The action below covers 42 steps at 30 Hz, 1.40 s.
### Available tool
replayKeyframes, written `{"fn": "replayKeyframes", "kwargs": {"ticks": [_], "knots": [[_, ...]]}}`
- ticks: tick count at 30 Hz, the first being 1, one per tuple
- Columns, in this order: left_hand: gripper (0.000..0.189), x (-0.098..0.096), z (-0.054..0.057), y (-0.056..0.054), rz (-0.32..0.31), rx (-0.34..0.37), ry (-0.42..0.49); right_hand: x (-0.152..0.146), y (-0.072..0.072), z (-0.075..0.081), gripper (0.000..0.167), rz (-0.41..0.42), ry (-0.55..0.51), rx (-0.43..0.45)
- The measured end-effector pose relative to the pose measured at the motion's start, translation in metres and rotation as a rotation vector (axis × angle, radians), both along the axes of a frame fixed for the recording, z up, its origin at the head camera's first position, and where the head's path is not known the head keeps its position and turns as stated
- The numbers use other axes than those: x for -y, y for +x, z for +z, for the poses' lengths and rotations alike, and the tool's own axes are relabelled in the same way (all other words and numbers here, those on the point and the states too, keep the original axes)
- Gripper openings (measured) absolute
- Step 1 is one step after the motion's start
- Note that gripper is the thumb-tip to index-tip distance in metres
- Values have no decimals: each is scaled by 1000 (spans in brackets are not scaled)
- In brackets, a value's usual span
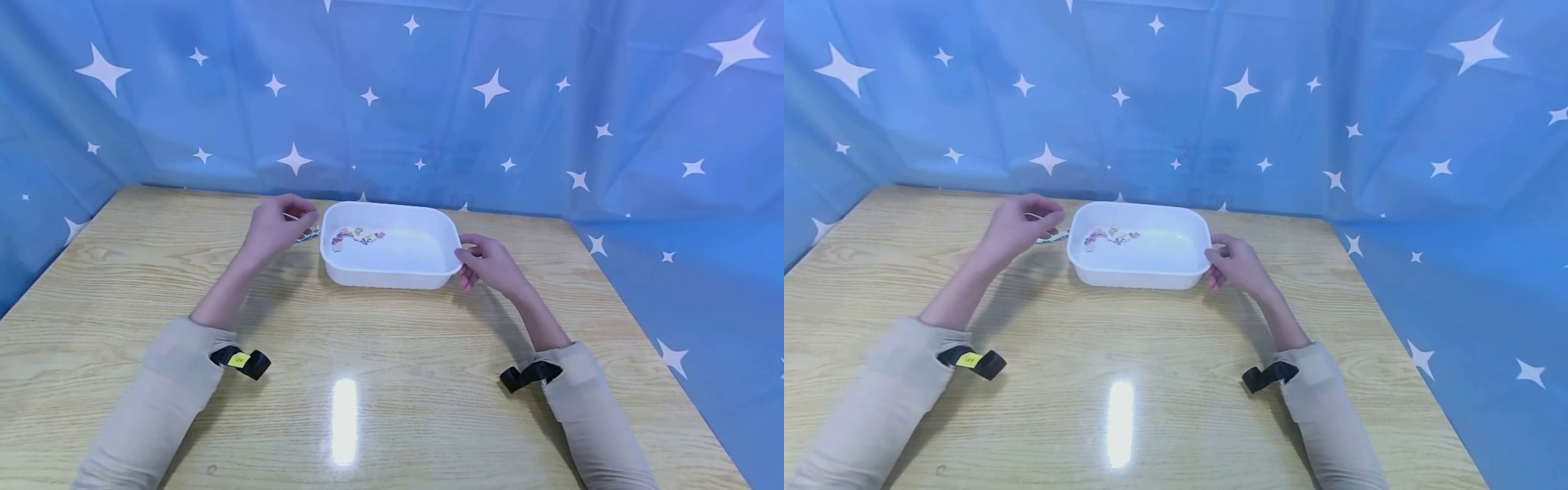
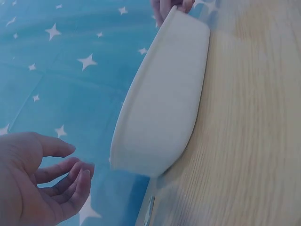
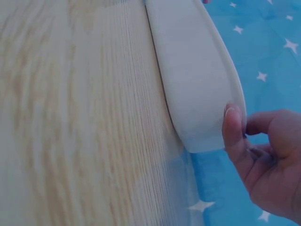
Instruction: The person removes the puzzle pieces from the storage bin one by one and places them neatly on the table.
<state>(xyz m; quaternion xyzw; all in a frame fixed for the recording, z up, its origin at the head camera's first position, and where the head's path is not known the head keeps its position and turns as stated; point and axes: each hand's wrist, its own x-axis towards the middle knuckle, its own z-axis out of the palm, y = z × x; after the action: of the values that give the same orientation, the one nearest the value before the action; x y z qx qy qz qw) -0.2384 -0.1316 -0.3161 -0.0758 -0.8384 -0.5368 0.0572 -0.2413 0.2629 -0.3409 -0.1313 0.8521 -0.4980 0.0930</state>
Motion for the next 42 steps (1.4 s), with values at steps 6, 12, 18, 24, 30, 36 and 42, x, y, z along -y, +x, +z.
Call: {"fn": "replayKeyframes", "kwargs": {"ticks": [6,12,18,24,30,36,42], "knots": [[22,-19,0,-1,-39,-9,6,0,0,0,48,2,-4,-2],[19,-38,-5,-1,-100,-56,-24,0,1,1,47,7,-7,1],[20,-57,-11,-2,-139,-80,-32,0,1,2,47,3,-10,5],[23,-72,-15,-9,-124,-71,-27,0,1,2,48,2,-5,3],[31,-81,-19,-19,-90,-10,-29,1,2,1,48,4,-11,20],[36,-88,-19,-29,-47,92,-14,1,2,2,48,-2,1,14],[37,-93,-19,-39,-47,162,-62,1,2,1,47,2,0,4]]}}
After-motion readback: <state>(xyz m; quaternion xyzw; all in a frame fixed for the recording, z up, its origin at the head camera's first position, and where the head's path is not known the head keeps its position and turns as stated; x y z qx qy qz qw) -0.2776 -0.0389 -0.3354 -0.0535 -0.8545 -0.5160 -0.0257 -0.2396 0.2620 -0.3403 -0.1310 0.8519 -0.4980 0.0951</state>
